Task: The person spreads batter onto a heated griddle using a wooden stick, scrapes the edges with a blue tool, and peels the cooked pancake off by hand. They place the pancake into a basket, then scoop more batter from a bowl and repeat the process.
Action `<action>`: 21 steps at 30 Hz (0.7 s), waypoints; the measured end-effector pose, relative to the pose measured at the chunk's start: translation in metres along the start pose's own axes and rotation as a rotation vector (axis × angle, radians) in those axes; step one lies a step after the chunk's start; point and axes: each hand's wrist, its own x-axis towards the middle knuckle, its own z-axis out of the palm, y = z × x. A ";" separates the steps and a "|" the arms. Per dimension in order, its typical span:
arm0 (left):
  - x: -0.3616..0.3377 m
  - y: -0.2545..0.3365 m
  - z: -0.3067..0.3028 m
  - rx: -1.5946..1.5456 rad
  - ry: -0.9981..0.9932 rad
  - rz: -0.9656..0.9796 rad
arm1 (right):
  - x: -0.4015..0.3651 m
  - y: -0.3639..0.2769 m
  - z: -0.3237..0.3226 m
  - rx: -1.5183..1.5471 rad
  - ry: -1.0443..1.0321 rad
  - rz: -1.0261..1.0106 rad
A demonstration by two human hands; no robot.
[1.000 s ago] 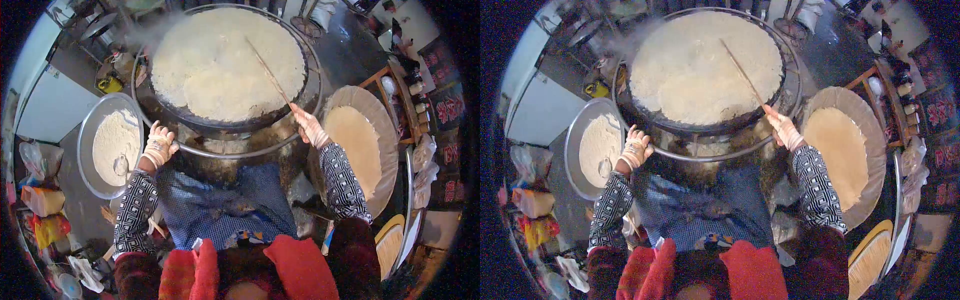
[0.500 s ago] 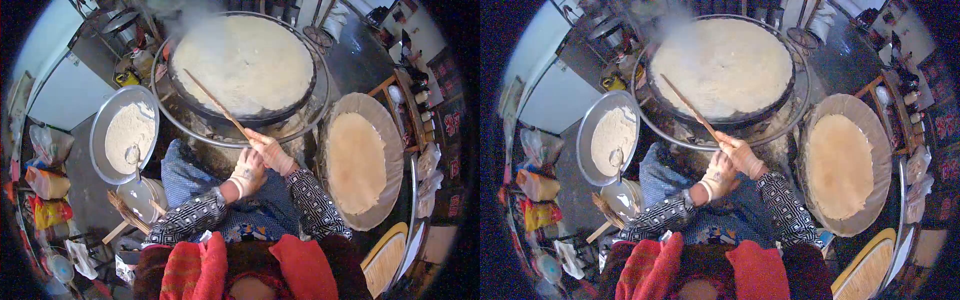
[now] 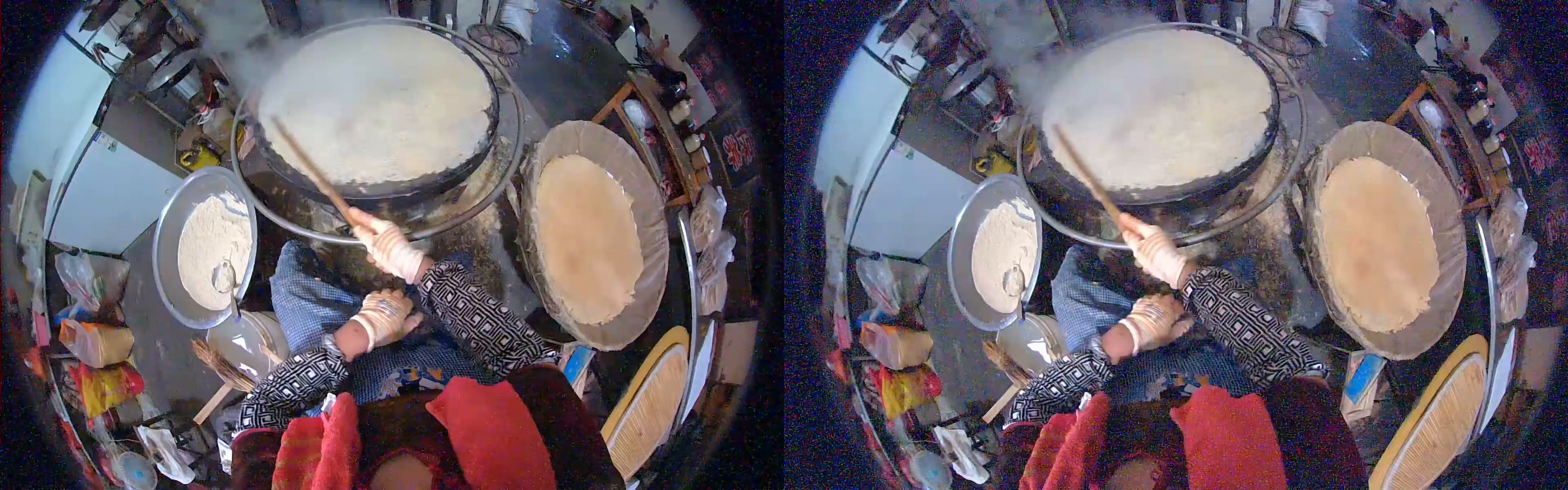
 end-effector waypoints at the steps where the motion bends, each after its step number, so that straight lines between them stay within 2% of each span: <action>1: 0.000 -0.005 0.008 -0.036 0.068 0.055 | -0.012 -0.017 0.003 0.067 -0.010 0.032; 2: -0.002 -0.012 -0.002 -0.036 0.062 0.052 | -0.019 -0.025 0.002 0.135 -0.021 0.066; 4: -0.008 -0.037 -0.038 0.054 -0.079 -0.078 | -0.019 -0.029 -0.033 0.266 0.014 -0.112; 5: -0.018 -0.060 -0.045 0.036 0.228 -0.115 | -0.016 -0.038 -0.061 0.345 0.097 -0.159; 7: -0.037 -0.114 -0.058 -0.003 0.813 -0.127 | -0.018 -0.058 -0.114 0.110 0.375 -0.344; 9: -0.050 -0.182 -0.066 0.223 0.822 -0.257 | 0.000 -0.040 -0.181 0.088 0.434 -0.245; 10: -0.054 -0.221 -0.058 0.352 0.768 -0.303 | 0.005 -0.030 -0.183 0.086 0.445 -0.248; 12: -0.054 -0.255 -0.056 0.508 0.581 -0.294 | 0.009 -0.017 -0.180 -0.279 0.486 -0.235; 14: -0.040 -0.256 -0.050 0.551 0.452 -0.181 | 0.002 -0.012 -0.156 -0.280 0.423 -0.183; 16: -0.019 -0.220 -0.051 0.515 0.200 -0.259 | -0.003 -0.014 -0.131 -0.187 0.349 -0.092; 17: -0.014 -0.206 -0.041 0.517 0.312 -0.218 | 0.000 -0.011 -0.120 -0.183 0.319 -0.086; 19: -0.001 -0.164 -0.037 0.459 0.307 -0.244 | 0.028 0.025 -0.119 -0.423 0.315 -0.349; 21: 0.019 -0.129 -0.017 0.394 0.419 -0.251 | 0.026 0.021 -0.094 -0.540 0.267 -0.356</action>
